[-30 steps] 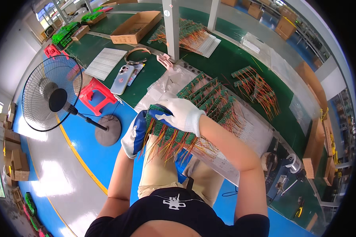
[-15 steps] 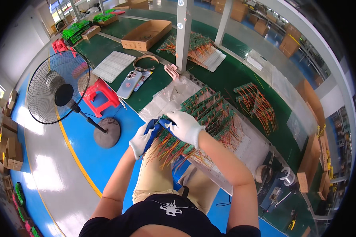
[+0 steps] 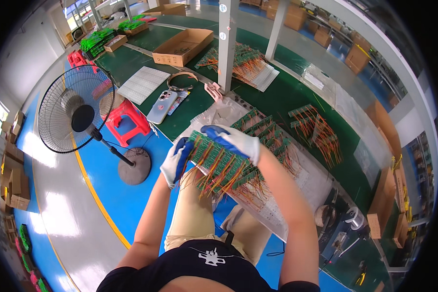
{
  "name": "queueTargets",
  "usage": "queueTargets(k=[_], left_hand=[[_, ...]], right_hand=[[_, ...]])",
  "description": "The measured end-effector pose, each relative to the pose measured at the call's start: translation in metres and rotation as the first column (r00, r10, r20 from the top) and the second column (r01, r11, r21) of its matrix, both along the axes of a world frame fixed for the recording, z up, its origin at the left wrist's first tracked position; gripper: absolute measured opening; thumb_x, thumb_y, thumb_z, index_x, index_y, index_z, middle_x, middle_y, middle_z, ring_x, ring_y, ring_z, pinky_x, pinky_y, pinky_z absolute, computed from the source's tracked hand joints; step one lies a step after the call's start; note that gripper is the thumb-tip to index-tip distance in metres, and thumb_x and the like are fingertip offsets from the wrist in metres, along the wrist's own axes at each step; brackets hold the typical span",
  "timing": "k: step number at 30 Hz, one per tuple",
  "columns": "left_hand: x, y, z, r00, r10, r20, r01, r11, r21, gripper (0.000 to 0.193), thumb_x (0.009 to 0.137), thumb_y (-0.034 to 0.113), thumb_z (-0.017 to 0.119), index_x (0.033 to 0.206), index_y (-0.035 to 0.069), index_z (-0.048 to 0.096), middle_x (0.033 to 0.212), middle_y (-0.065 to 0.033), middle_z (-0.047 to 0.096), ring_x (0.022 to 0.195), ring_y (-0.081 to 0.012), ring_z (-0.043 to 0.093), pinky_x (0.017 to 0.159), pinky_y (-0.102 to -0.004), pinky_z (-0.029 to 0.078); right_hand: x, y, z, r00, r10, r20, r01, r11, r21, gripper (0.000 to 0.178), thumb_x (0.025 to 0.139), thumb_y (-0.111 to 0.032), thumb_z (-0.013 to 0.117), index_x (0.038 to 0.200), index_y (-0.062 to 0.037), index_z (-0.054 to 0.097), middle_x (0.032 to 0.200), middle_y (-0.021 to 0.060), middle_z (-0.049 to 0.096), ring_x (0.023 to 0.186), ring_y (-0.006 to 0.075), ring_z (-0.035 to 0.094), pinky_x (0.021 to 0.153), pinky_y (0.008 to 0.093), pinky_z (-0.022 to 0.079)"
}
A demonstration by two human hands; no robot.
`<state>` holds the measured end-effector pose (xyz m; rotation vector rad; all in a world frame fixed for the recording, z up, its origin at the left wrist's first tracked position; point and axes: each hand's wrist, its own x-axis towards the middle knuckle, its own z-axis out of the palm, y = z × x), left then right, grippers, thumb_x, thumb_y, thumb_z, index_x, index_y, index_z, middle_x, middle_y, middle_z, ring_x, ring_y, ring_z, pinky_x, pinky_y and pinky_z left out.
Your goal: Soldering wires onto LED circuit boards at a factory workstation.
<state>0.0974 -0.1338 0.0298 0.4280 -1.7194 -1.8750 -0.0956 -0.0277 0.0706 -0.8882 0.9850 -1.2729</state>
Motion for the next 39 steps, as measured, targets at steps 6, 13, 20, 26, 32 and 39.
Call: queueTargets(k=[6, 13, 20, 26, 32, 39], left_hand=[[0.01, -0.007, 0.009, 0.988, 0.059, 0.143, -0.052, 0.997, -0.055, 0.033, 0.095, 0.029, 0.047, 0.107, -0.001, 0.054, 0.09, -0.0059, 0.056, 0.082, -0.0128, 0.049, 0.076, -0.028, 0.042], [-0.01, -0.015, -0.031, 0.982, 0.15, 0.113, -0.147, 0.988, -0.041, 0.033, 0.091, 0.024, 0.052, 0.111, -0.002, 0.052, 0.093, -0.0121, 0.058, 0.083, -0.0212, 0.053, 0.076, -0.0326, 0.043], [0.009, -0.013, -0.014, 0.974, 0.212, -0.074, -0.222, 0.863, -0.453, 0.035, 0.088, 0.016, 0.051, 0.117, -0.003, 0.05, 0.103, -0.0152, 0.055, 0.091, -0.0252, 0.057, 0.074, -0.0316, 0.047], [0.048, -0.035, -0.019, 0.948, 0.315, -0.049, -0.278, 0.893, 0.355, 0.033, 0.095, 0.028, 0.043, 0.11, 0.002, 0.055, 0.093, -0.0039, 0.058, 0.084, -0.0109, 0.055, 0.074, -0.0237, 0.046], [0.089, -0.024, -0.015, 0.904, 0.421, 0.074, -0.424, 0.863, 0.275, 0.036, 0.095, 0.03, 0.044, 0.111, 0.0, 0.054, 0.09, -0.0042, 0.059, 0.077, -0.0101, 0.054, 0.068, -0.0231, 0.043], [0.12, -0.004, -0.011, 0.88, 0.467, 0.083, -0.457, 0.789, 0.411, 0.035, 0.095, 0.028, 0.045, 0.114, 0.0, 0.054, 0.091, -0.0077, 0.063, 0.078, -0.0153, 0.061, 0.069, -0.0269, 0.048]], right_hand=[[0.01, 0.013, 0.015, 0.498, 0.14, -0.856, -0.139, 0.987, 0.08, 0.035, 0.086, -0.017, 0.055, 0.116, 0.0002, 0.052, 0.097, 0.0218, 0.062, 0.092, 0.0306, 0.061, 0.084, 0.0374, 0.046], [0.039, 0.018, -0.001, -0.376, -0.11, -0.92, 0.091, 0.984, -0.154, 0.03, 0.081, -0.019, 0.058, 0.107, -0.0057, 0.052, 0.078, 0.0101, 0.06, 0.074, 0.0274, 0.063, 0.066, 0.0387, 0.05], [-0.032, 0.025, -0.003, 0.274, -0.446, -0.852, 0.277, 0.885, -0.374, 0.043, 0.081, -0.019, 0.065, 0.12, -0.008, 0.05, 0.104, 0.0148, 0.061, 0.093, 0.0263, 0.061, 0.081, 0.0346, 0.048], [-0.207, 0.076, 0.036, 0.642, -0.152, -0.752, 0.134, 0.987, -0.084, 0.047, 0.078, -0.016, 0.057, 0.12, 0.0045, 0.05, 0.105, 0.008, 0.061, 0.091, 0.0145, 0.057, 0.083, 0.0286, 0.045], [-0.303, 0.055, 0.067, 0.266, 0.614, -0.743, 0.21, 0.715, 0.667, 0.04, 0.071, -0.021, 0.067, 0.11, -0.0095, 0.066, 0.096, 0.0051, 0.067, 0.084, 0.0148, 0.059, 0.078, 0.0293, 0.047], [-0.315, -0.008, 0.022, -0.75, 0.494, -0.44, 0.29, 0.844, 0.452, 0.075, 0.053, -0.049, 0.08, 0.119, -0.0206, 0.056, 0.113, 0.0067, 0.057, 0.114, 0.0267, 0.05, 0.093, 0.0384, 0.041]])
